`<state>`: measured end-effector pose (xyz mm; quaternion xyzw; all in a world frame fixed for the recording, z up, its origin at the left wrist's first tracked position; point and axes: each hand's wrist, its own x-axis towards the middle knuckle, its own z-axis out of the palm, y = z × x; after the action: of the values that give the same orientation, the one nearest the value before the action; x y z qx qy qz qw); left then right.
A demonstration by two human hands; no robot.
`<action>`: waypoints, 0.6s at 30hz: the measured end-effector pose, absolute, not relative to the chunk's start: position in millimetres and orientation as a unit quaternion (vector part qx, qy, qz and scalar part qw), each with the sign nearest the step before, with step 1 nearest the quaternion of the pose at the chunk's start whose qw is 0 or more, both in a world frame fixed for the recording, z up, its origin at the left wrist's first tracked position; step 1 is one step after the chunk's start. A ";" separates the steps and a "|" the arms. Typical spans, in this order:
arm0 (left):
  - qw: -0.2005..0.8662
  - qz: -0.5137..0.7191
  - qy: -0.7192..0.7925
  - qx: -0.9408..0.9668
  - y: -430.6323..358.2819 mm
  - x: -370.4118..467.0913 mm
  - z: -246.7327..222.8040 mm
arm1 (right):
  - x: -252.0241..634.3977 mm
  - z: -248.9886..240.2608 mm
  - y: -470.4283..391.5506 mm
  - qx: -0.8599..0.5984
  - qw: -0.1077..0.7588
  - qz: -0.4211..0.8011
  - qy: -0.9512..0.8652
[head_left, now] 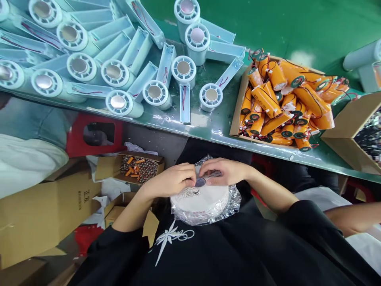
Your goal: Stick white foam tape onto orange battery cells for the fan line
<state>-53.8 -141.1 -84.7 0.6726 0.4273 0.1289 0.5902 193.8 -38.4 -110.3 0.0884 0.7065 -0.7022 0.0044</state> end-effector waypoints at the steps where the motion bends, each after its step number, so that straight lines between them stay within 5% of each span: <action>1: 0.586 0.128 0.426 0.677 -140.9 -53.3 -83.6 | 192.4 -110.7 -36.7 0.080 0.009 -0.698 0.712; 12: 0.586 0.243 0.495 0.593 -156.8 -66.7 -97.8 | 174.6 -116.0 -19.2 -0.062 0.064 -0.671 0.736; 18: 0.600 0.185 0.472 0.619 -153.5 -64.0 -96.8 | 167.4 -119.7 -31.1 -0.042 -0.015 -0.701 0.712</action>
<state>-64.0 -153.5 -96.8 0.6187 0.4722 0.1849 0.6000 167.4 -31.1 -119.7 -0.0422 0.7115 -0.7012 -0.0145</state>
